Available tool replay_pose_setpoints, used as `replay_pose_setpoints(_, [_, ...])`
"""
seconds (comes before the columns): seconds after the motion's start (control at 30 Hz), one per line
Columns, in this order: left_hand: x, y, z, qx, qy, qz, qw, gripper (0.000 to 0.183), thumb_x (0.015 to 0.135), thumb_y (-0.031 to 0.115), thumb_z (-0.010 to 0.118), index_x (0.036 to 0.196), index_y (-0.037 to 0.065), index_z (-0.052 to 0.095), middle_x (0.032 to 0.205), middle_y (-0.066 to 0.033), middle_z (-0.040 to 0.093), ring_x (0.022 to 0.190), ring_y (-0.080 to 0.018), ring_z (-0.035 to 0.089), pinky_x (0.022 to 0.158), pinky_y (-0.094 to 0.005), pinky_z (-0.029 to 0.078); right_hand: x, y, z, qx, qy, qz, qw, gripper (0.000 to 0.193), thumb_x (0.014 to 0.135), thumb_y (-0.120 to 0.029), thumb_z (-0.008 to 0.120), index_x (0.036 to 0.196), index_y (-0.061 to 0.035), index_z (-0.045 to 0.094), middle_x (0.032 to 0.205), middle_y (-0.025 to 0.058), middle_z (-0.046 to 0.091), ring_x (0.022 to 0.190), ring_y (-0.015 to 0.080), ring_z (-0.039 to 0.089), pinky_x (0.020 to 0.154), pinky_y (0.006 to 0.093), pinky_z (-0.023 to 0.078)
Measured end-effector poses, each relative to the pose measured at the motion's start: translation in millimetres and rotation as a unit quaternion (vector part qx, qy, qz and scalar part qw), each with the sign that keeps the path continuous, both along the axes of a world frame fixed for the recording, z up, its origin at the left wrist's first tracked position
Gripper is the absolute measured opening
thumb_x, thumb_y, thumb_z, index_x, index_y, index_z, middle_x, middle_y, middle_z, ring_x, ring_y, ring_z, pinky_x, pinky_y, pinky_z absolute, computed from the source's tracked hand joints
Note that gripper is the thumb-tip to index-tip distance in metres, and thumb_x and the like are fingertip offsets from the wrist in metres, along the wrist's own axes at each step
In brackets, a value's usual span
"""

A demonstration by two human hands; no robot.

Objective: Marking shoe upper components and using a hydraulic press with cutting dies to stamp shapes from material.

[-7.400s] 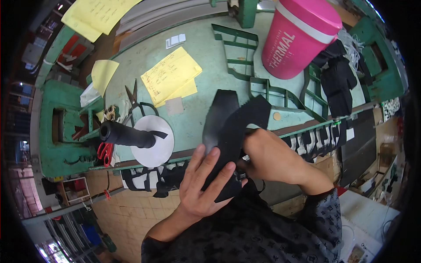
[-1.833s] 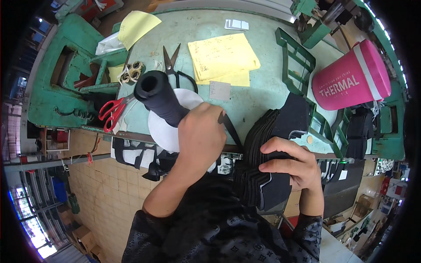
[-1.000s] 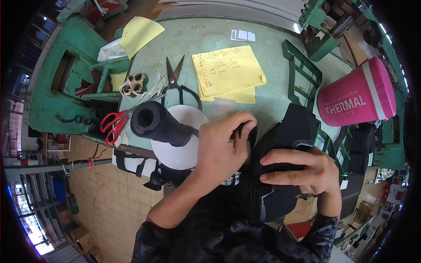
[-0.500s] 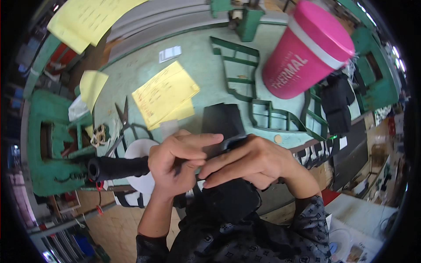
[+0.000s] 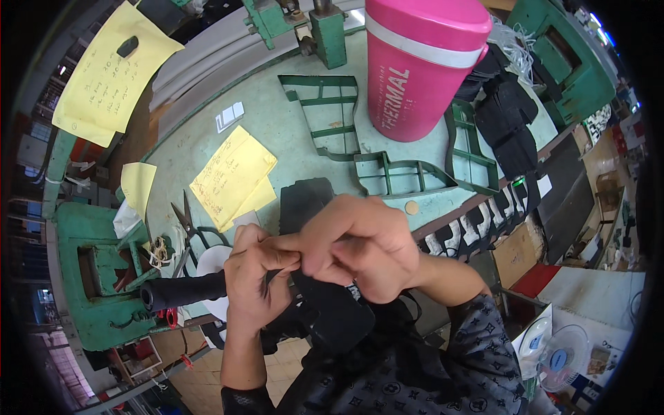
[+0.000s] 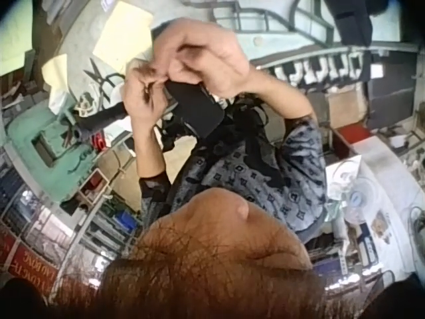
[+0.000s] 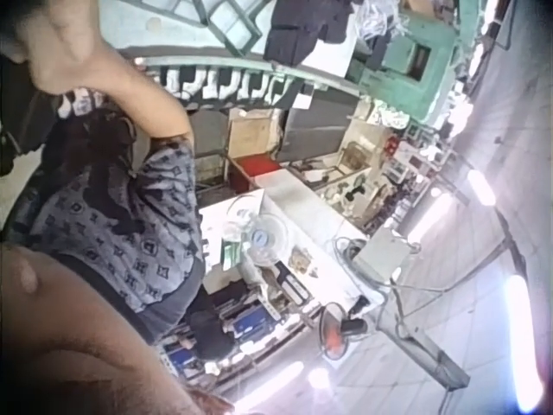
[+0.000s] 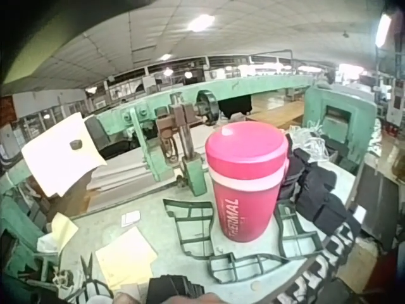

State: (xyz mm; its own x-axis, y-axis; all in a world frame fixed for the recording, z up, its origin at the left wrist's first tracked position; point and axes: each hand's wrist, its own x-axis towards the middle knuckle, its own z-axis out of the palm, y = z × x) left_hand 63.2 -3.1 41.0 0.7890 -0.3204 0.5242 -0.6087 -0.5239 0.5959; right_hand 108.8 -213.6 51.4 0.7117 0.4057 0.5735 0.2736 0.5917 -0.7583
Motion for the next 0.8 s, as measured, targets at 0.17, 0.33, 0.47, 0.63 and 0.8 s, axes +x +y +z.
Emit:
replay_pose_setpoints(0.17, [2, -2, 7, 0.016, 0.024, -0.001, 1.000, 0.031, 0.070, -0.011, 0.077, 0.096, 0.005, 0.070, 0.089, -0.0098, 0.076, 0.083, -0.0348, 0.066, 0.078, -0.0394, 0.047, 18, 31, 14, -0.019, -0.089, 0.006, 0.996, 0.021, 0.102, 0.007, 0.037, 0.112, 0.0030, 0.054, 0.073, 0.0012, 0.050, 0.056, 0.0059, 0.039, 0.053, 0.0249, 0.033])
replay_pose_setpoints(0.33, [-1, -10, 13, -0.089, 0.084, -0.007, 0.993, 0.023, 0.073, -0.011, 0.079, 0.089, 0.003, 0.073, 0.092, -0.0116, 0.076, 0.086, -0.0307, 0.072, 0.081, -0.0349, 0.052, 22, 28, 28, -0.070, -0.083, -0.003, 0.994, 0.008, 0.110, -0.001, 0.036, 0.117, -0.0029, 0.040, 0.077, -0.0001, 0.046, 0.059, 0.0040, 0.034, 0.053, 0.0219, 0.030])
replay_pose_setpoints(0.47, [1, -9, 11, -0.119, 0.134, -0.015, 0.984, 0.018, 0.080, -0.012, 0.077, 0.090, 0.000, 0.068, 0.100, -0.0130, 0.079, 0.088, -0.0276, 0.074, 0.083, -0.0338, 0.055, 14, 29, 18, 0.022, -0.002, -0.035, 0.999, 0.013, 0.110, -0.003, 0.043, 0.122, -0.0060, 0.039, 0.080, 0.0051, 0.050, 0.063, 0.0074, 0.041, 0.055, 0.0243, 0.036])
replay_pose_setpoints(0.63, [4, -3, 5, -0.127, 0.125, -0.043, 0.983, 0.017, 0.084, -0.012, 0.074, 0.091, 0.001, 0.064, 0.103, -0.0127, 0.080, 0.089, -0.0274, 0.074, 0.082, -0.0337, 0.056, -15, -42, 9, -0.192, -0.115, -0.368, 0.902, 0.024, 0.095, -0.001, 0.068, 0.117, 0.0002, 0.061, 0.096, 0.0096, 0.064, 0.077, 0.0153, 0.058, 0.069, 0.0283, 0.048])
replay_pose_setpoints(0.8, [7, -6, 13, -0.109, 0.117, -0.055, 0.986, 0.018, 0.085, -0.013, 0.073, 0.091, 0.001, 0.063, 0.104, -0.0131, 0.080, 0.086, -0.0260, 0.073, 0.080, -0.0331, 0.056, -37, -52, -36, -0.494, -0.184, -0.357, 0.771, 0.036, 0.082, -0.010, 0.081, 0.115, -0.0039, 0.071, 0.104, 0.0093, 0.066, 0.095, 0.0319, 0.061, 0.085, 0.0400, 0.050])
